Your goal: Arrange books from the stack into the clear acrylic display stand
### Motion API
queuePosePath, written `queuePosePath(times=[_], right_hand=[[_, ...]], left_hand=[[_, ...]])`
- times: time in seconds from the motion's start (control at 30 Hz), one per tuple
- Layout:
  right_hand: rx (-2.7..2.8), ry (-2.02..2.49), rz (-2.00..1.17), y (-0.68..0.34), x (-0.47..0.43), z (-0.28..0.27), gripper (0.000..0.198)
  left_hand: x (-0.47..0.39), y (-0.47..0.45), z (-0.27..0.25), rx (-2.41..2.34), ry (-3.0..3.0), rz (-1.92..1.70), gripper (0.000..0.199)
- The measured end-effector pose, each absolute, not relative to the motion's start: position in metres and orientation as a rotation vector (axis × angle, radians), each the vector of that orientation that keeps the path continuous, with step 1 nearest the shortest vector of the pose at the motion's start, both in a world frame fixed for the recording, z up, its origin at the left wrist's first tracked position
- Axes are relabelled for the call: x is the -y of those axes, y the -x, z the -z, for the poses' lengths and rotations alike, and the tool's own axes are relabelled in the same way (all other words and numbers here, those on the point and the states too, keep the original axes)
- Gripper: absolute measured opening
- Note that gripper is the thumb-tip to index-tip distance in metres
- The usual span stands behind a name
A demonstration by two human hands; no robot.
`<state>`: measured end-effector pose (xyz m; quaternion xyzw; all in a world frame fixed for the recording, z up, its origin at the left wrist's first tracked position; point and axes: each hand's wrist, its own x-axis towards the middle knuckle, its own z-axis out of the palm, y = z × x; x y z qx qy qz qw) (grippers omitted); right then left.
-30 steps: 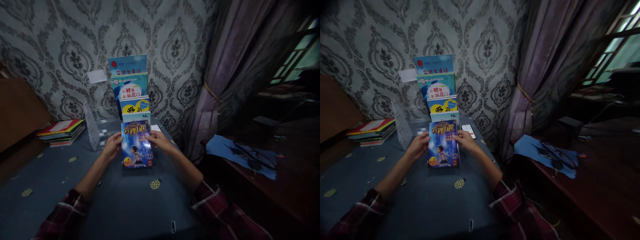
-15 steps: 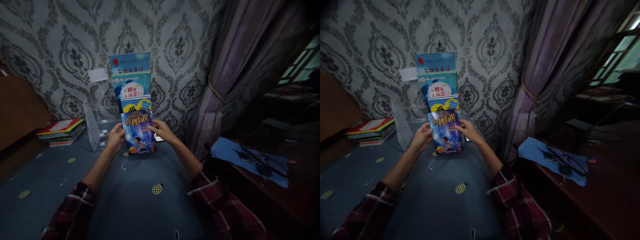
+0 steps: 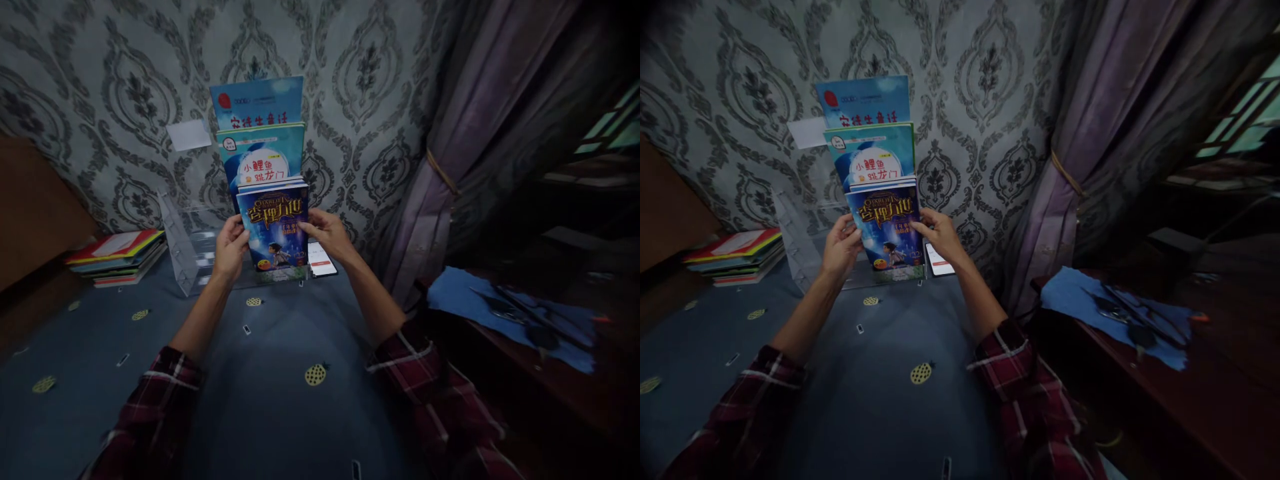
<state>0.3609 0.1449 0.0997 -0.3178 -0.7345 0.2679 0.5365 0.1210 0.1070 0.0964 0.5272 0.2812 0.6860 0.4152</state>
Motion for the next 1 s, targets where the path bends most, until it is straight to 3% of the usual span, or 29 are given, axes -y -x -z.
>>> queuePosePath(times=[0.43,0.73,1.0], right_hand=[[1.751,0.676,-0.481,-0.359,-0.136,-0.109,0.023],[1.868,0.733,-0.635,-0.370,-0.140,-0.106,0.027],[2.004,0.928,-0.545,-0.378,-0.140,-0.106,0.020]], left_hand=[[-0.118,-0.111,-0.091,-0.607,-1.562,-1.782,0.039],[-0.117,-0.105,-0.083,-0.768,-1.723,-1.778,0.031],[-0.095,-0.103,-0.089,-1.370,-2.209,-1.588,0.023]])
